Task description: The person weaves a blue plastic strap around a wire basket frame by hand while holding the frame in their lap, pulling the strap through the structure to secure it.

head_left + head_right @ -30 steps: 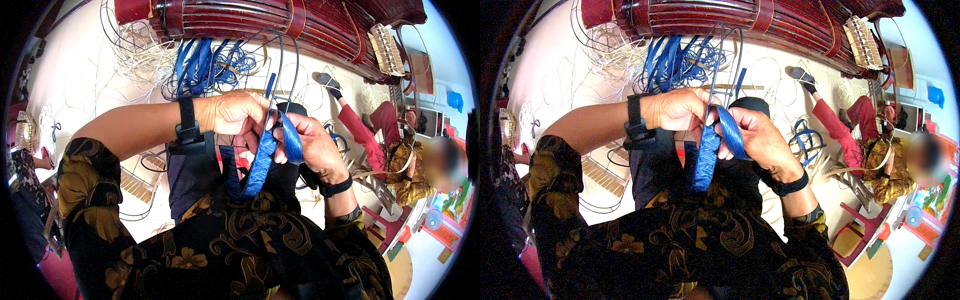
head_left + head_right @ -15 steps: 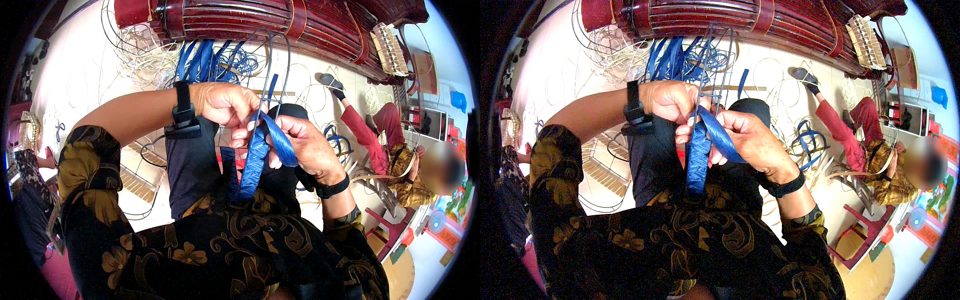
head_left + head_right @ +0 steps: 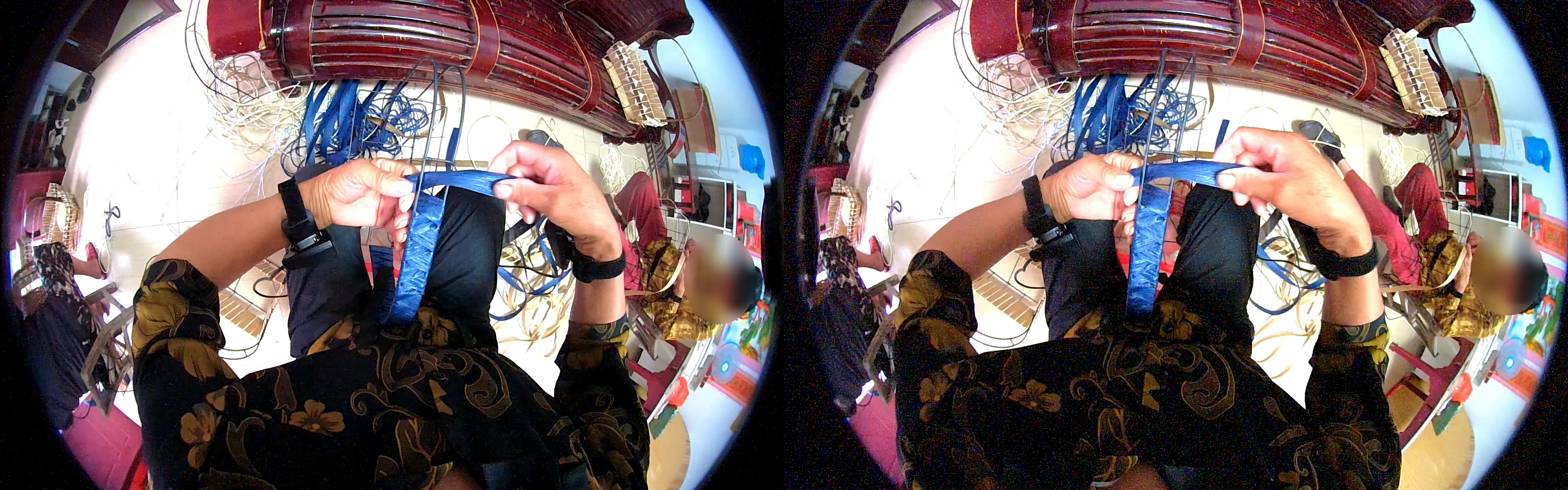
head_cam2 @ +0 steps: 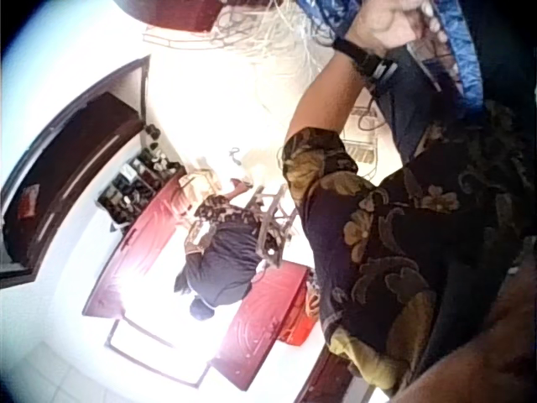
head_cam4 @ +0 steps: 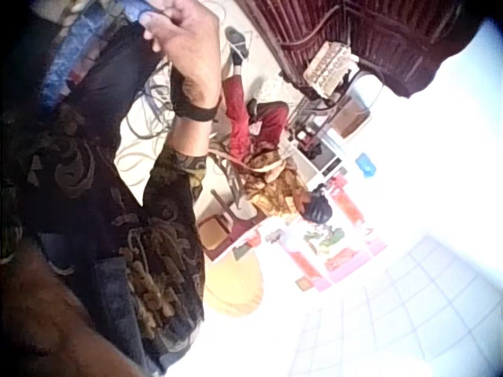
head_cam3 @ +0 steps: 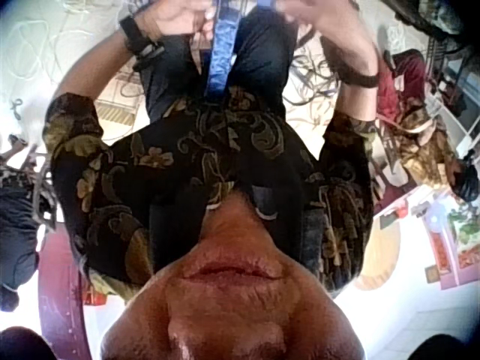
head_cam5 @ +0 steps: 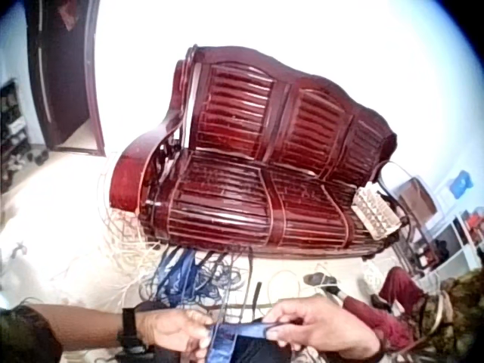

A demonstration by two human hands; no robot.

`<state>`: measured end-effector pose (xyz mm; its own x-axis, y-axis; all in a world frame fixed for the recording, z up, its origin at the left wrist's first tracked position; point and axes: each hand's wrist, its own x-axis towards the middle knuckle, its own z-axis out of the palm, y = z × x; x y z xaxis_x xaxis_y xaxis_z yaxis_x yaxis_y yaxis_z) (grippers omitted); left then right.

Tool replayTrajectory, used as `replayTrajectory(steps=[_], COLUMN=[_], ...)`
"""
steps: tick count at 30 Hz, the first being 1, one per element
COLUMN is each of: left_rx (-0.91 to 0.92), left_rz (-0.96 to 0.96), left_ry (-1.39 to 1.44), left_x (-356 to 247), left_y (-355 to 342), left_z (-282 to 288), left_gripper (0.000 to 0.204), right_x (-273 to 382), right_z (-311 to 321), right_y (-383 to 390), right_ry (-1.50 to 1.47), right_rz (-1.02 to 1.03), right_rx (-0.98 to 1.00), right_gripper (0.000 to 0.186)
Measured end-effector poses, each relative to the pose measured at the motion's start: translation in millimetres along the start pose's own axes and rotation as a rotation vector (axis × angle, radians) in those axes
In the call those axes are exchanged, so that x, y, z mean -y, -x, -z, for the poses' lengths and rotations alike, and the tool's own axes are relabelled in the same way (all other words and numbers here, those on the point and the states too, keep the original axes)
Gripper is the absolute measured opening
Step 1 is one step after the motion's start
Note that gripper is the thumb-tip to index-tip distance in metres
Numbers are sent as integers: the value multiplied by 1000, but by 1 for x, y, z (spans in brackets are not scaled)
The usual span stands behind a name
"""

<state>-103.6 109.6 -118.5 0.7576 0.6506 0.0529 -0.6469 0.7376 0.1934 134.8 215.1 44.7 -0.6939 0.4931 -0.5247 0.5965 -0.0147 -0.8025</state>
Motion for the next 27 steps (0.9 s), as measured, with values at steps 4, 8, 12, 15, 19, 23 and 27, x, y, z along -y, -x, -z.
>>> replayTrajectory(steps=[4,8,12,15,19,23,27], left_rx=[4,22,-85,-70,-178,-181,-383], left_rz=[19,127,-29,-241,-372,-414,-443], left_ry=[-102,-296,-508,-595,-811,-975,-1115], left_x=[-9,-27,-44,-62,-84,-104,-90], left_y=[5,15,44,73,107,104,101], left_z=[-17,-2,2,-12,-39,-81,-108], left_gripper=[22,23,33,38,37,29,31], right_x=[-5,-12,-9,1,31,33,36], right_z=[-3,-7,-22,-31,-47,-60,-58], right_y=[-14,-9,-14,-18,-28,-51,-52], right_ry=[407,309,392,477,709,941,887], right_rz=[267,183,365,508,708,854,737], right_rx=[-13,-81,-194,-479,-567,-389,-319], right_gripper=[12,13,15,14,28,37,23])
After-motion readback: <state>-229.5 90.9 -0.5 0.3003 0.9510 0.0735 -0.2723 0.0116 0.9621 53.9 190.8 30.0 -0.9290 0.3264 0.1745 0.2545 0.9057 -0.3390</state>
